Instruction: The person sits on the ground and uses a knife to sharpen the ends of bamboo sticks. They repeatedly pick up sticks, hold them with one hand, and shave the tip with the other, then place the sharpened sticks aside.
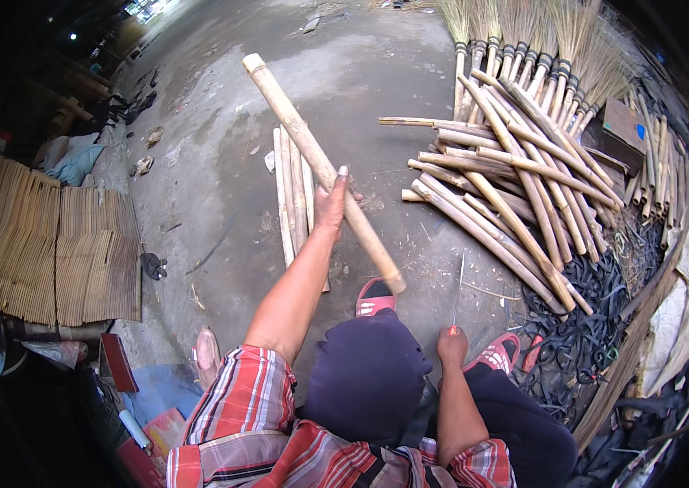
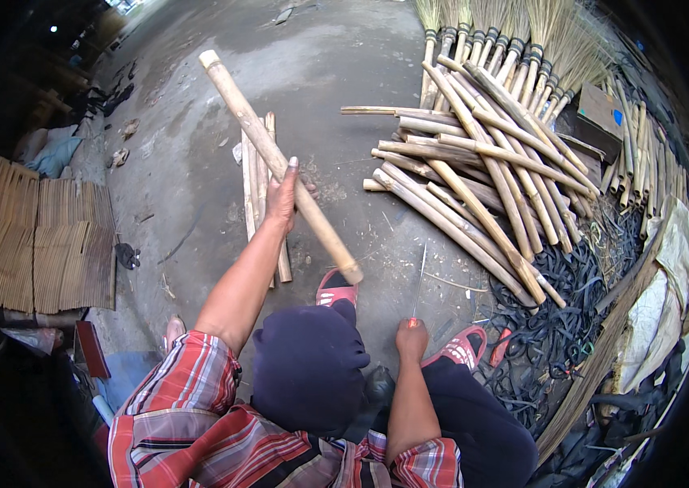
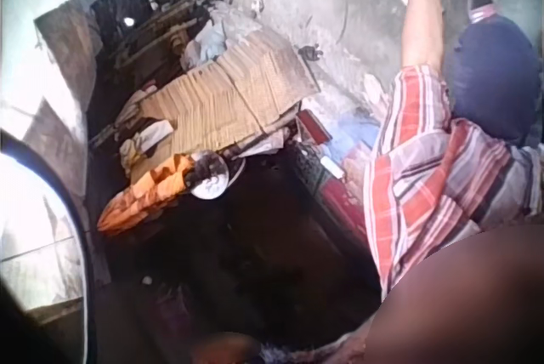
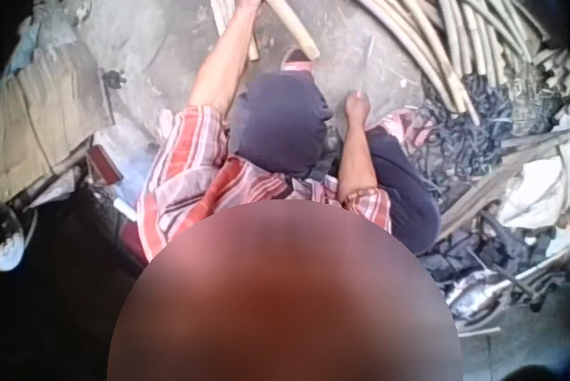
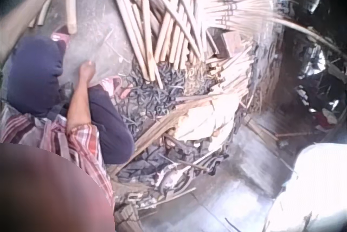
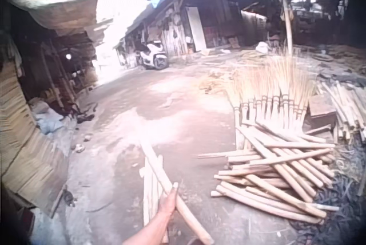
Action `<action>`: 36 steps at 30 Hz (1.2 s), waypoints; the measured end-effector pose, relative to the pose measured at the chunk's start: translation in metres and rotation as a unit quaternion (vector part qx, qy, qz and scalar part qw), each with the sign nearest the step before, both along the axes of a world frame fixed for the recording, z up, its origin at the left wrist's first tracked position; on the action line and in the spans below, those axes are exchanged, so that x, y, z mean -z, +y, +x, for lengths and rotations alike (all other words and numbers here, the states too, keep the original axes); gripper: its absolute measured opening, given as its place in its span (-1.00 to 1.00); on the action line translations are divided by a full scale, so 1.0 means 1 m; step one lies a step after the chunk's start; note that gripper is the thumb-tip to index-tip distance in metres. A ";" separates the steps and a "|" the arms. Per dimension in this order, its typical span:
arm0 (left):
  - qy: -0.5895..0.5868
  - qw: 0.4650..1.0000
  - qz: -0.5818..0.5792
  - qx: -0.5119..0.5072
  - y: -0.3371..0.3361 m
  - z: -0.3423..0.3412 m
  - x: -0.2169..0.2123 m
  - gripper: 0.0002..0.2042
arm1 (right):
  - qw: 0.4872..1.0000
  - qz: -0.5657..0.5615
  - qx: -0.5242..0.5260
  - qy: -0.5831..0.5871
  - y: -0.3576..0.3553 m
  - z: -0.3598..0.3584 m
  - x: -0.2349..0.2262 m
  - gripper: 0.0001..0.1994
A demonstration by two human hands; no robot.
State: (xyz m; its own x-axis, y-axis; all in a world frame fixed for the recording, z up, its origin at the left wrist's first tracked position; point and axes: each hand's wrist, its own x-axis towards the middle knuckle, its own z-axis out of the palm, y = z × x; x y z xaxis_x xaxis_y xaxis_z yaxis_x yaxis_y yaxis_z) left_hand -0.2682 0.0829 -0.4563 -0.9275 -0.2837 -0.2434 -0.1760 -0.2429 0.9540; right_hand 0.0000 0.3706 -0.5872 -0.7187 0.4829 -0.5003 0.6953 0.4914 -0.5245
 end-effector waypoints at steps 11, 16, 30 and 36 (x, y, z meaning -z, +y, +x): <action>-0.191 0.913 -0.361 -0.017 -0.076 0.035 0.105 -0.37 | 1.000 0.005 0.022 0.020 -0.006 0.006 0.013 -0.68; -0.165 0.853 -0.491 -0.065 -0.081 -0.019 0.124 -0.28 | 1.000 0.007 0.019 0.004 -0.002 0.005 0.015 -0.66; 0.107 0.789 -0.582 0.164 0.124 -0.125 0.074 -0.37 | 0.994 -0.045 0.054 -0.082 -0.005 -0.002 0.009 -0.63; 0.199 0.721 -0.574 0.333 0.247 -0.154 0.026 -0.31 | 0.992 -0.061 0.069 -0.091 -0.002 -0.002 0.006 -0.59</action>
